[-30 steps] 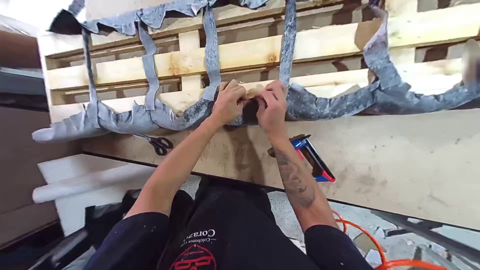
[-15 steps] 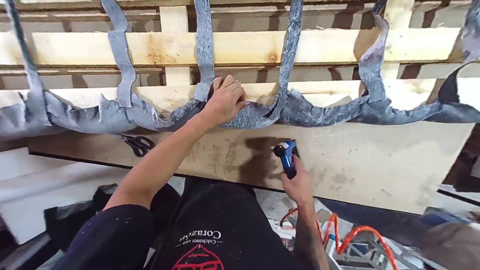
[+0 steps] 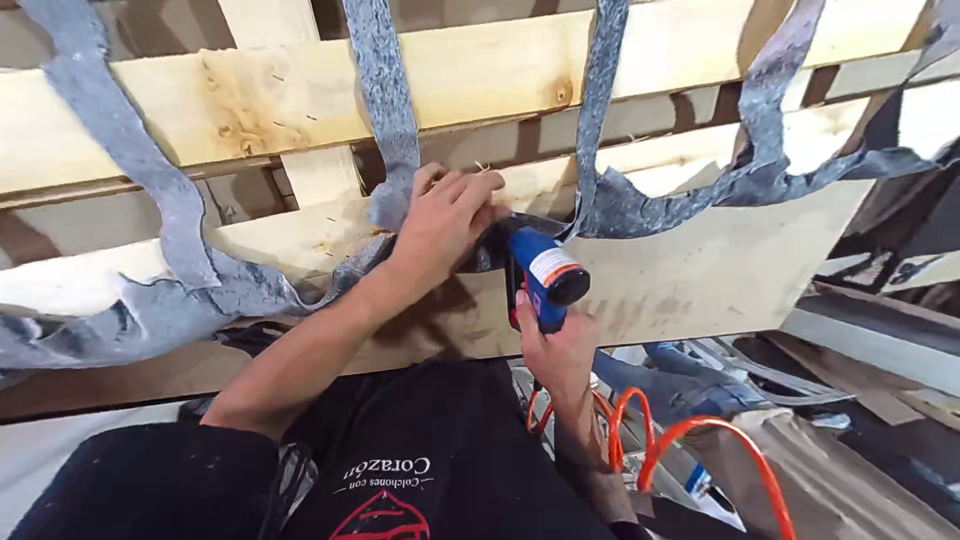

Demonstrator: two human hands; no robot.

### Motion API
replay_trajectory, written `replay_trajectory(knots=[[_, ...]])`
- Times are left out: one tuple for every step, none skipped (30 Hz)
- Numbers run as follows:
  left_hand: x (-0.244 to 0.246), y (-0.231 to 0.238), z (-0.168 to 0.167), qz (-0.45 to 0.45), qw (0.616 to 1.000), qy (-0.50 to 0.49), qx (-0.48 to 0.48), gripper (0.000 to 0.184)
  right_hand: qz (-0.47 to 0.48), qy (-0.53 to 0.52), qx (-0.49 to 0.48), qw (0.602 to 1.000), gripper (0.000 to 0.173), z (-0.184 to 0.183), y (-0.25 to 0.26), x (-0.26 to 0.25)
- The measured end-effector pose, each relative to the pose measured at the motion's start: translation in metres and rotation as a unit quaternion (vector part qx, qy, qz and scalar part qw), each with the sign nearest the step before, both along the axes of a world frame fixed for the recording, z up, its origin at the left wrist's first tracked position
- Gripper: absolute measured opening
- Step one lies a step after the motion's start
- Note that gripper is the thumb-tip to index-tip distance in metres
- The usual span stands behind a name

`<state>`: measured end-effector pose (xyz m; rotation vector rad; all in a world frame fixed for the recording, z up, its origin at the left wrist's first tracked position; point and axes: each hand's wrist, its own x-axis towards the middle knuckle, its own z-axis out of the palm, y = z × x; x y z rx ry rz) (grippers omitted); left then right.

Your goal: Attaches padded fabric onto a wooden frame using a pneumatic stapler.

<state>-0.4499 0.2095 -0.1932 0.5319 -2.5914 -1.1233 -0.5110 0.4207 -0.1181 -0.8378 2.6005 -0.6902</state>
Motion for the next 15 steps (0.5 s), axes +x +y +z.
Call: replay_trajectory(knots=[[0.011,-0.008,0.003,-0.031,0.999,0.002,0.007,0.044,-0.011,0.001,0.003,1.0,0.028,0.001,-0.002,0.002],[0.021,-0.015,0.006,-0.069,0.998,-0.002,0.001,0.051,-0.022,-0.003,0.005,1.0,0.028,0.004,-0.003,0.003],[0.029,-0.022,0.007,-0.106,0.994,-0.018,-0.016,0.054,-0.03,-0.007,0.001,1.0,0.027,0.006,-0.002,0.005],[0.035,-0.027,0.009,-0.142,0.988,-0.045,-0.034,0.053,-0.03,-0.011,-0.005,0.999,0.027,0.008,0.001,0.008],[0.04,-0.031,0.009,-0.17,0.982,-0.068,-0.054,0.046,-0.023,-0.011,-0.007,1.0,0.026,0.01,0.003,0.012],[0.043,-0.033,0.01,-0.192,0.976,-0.076,-0.073,0.035,-0.015,-0.009,-0.008,1.0,0.026,0.012,0.005,0.016],[0.044,-0.037,0.009,-0.202,0.973,-0.068,-0.089,0.025,-0.008,-0.006,-0.01,1.0,0.026,0.012,0.004,0.019],[0.041,-0.042,0.006,-0.198,0.974,-0.052,-0.097,0.021,-0.007,-0.005,-0.01,1.0,0.026,0.009,0.002,0.02],[0.04,-0.046,0.002,-0.185,0.978,-0.031,-0.096,0.021,-0.011,-0.005,-0.004,1.0,0.025,0.007,-0.001,0.021],[0.039,-0.048,-0.002,-0.162,0.983,-0.007,-0.09,0.023,-0.017,-0.002,0.003,1.0,0.025,0.006,-0.004,0.022],[0.036,-0.05,-0.004,-0.142,0.986,0.005,-0.082,0.024,-0.021,0.002,0.009,1.0,0.026,0.006,-0.007,0.022],[0.035,-0.051,-0.006,-0.128,0.989,0.003,-0.078,0.024,-0.023,0.004,0.014,1.0,0.026,0.007,-0.01,0.024],[0.035,-0.048,-0.007,-0.116,0.99,-0.007,-0.076,0.026,-0.02,0.003,0.018,1.0,0.026,0.009,-0.01,0.028],[0.037,-0.043,-0.007,-0.106,0.991,-0.022,-0.076,0.029,-0.017,-0.002,0.021,1.0,0.027,0.012,-0.009,0.033],[0.036,-0.042,-0.008,-0.095,0.992,-0.029,-0.083,0.031,-0.016,-0.006,0.022,1.0,0.027,0.011,-0.011,0.034]])
